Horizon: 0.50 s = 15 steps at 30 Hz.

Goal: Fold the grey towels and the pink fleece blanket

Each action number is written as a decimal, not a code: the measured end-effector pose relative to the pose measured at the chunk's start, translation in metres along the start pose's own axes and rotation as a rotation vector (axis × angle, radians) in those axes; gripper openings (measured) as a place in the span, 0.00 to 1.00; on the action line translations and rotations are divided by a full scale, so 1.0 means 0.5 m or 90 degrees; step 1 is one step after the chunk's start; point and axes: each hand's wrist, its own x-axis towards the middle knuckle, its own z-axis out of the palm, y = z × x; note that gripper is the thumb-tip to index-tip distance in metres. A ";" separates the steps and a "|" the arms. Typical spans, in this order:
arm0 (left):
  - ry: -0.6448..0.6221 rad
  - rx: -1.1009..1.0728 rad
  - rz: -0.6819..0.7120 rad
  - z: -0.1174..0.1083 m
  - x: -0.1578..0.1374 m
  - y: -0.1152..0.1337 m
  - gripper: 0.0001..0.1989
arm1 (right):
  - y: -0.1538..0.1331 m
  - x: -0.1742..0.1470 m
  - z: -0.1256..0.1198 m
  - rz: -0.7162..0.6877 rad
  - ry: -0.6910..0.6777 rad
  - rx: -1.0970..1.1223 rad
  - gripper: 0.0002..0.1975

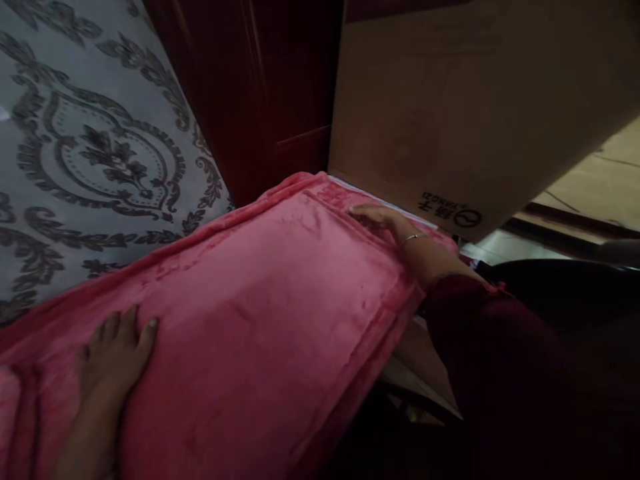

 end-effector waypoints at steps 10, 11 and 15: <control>0.009 -0.049 0.017 -0.031 -0.019 0.016 0.34 | 0.055 -0.238 -0.010 -0.002 0.114 -0.045 0.12; 0.007 -0.051 0.015 -0.033 -0.021 0.017 0.35 | 0.057 -0.245 -0.007 0.008 0.124 -0.057 0.13; 0.021 -0.043 0.006 -0.035 -0.023 0.011 0.33 | 0.068 -0.253 -0.004 0.055 0.159 -0.083 0.14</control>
